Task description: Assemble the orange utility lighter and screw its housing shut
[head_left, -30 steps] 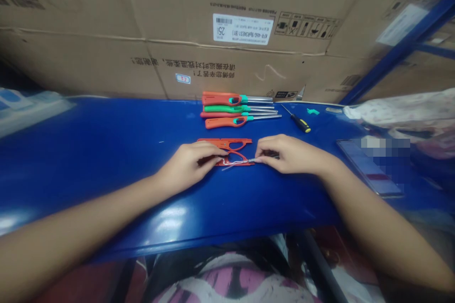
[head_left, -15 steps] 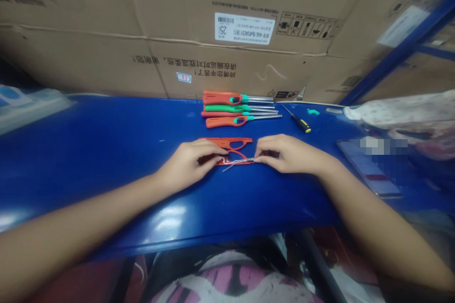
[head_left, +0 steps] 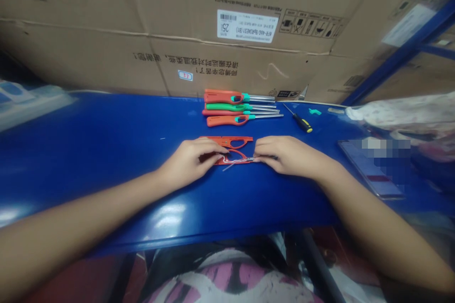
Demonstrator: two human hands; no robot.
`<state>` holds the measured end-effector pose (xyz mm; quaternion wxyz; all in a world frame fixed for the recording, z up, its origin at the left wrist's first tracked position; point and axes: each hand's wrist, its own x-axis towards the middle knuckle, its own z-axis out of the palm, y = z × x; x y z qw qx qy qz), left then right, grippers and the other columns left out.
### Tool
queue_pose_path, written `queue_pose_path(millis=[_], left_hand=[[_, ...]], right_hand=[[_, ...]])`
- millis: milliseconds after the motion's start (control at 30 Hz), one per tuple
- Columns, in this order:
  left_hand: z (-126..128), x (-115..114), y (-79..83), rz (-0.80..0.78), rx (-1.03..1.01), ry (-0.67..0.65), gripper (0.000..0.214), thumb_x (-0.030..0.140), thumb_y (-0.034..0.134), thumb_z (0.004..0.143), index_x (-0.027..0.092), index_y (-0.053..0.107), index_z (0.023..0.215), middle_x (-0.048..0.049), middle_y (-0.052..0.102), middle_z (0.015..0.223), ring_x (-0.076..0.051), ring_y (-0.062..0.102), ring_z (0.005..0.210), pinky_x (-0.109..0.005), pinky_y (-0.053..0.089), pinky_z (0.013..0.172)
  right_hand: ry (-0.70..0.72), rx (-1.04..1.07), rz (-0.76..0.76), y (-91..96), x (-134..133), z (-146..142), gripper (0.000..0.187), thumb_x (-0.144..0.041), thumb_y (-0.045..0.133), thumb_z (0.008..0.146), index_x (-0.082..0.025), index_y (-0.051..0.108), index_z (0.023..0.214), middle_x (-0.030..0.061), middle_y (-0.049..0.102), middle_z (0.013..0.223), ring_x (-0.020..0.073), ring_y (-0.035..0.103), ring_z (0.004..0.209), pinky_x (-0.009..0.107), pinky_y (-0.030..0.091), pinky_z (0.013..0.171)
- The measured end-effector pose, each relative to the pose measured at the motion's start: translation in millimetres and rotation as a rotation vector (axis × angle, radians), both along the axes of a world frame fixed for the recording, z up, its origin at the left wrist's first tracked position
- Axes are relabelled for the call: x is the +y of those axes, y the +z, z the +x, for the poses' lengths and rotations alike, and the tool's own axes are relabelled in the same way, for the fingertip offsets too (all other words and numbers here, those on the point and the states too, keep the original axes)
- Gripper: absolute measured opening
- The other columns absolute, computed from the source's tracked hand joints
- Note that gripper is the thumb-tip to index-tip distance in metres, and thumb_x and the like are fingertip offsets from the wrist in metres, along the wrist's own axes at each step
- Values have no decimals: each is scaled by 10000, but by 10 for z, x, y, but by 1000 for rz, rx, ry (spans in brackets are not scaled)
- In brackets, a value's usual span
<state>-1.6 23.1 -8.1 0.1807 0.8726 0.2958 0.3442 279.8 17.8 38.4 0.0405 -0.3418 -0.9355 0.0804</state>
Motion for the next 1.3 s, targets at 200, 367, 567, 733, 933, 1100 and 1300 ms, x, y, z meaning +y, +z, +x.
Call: queue_pose_path(millis=[200, 367, 567, 733, 933, 1100, 1300], left_hand=[[2, 10, -12, 21, -4, -5, 183, 165, 632, 937, 190, 764, 1061, -41, 793, 1008, -187, 730, 935, -298, 572, 839], [-2, 4, -12, 33, -3, -19, 187, 162, 627, 944, 188, 762, 1070, -40, 794, 1015, -187, 731, 951, -300, 570, 846], [11, -10, -17, 54, -9, -44, 180, 152, 629, 946, 171, 754, 1073, -47, 791, 1011, -182, 735, 931, -298, 566, 851], [23, -15, -29, 60, -11, -55, 171, 147, 634, 943, 172, 751, 1065, -46, 789, 1013, -183, 736, 944, -301, 562, 875], [22, -26, -25, 51, 1, -67, 169, 143, 622, 946, 174, 748, 1055, -45, 789, 994, -177, 738, 905, -290, 568, 834], [17, -30, -29, 49, 8, -63, 168, 143, 624, 945, 169, 745, 1058, -46, 785, 989, -176, 734, 901, -286, 566, 830], [14, -27, -24, 57, 9, -65, 167, 144, 631, 940, 169, 748, 1057, -49, 786, 999, -179, 737, 918, -284, 564, 850]], right_hand=[[-4, -82, 132, 22, -41, -31, 193, -241, 526, 993, -194, 653, 856, 43, 671, 881, 212, 610, 889, 313, 411, 735], [-104, 149, -9, -7, -57, -50, 137, -289, 625, 938, -208, 671, 1039, 51, 639, 1081, 168, 611, 867, 284, 440, 725], [-122, 326, -153, -130, -74, -206, 75, -220, 592, 951, -193, 656, 981, 38, 596, 1011, 115, 535, 735, 255, 423, 680], [-115, 306, -179, -164, -58, -257, 70, -188, 583, 956, -186, 653, 951, 32, 604, 991, 109, 513, 712, 255, 403, 678], [-172, 284, -196, -155, -54, -261, 59, -158, 604, 937, -181, 630, 890, 15, 605, 921, 109, 503, 693, 253, 383, 677], [-180, 285, -181, -158, -52, -264, 71, -157, 572, 953, -179, 604, 894, 25, 606, 946, 117, 519, 713, 258, 389, 687], [-207, 367, -180, -170, -36, -247, 94, -162, 547, 963, -175, 575, 874, 21, 591, 917, 103, 503, 658, 264, 398, 680]])
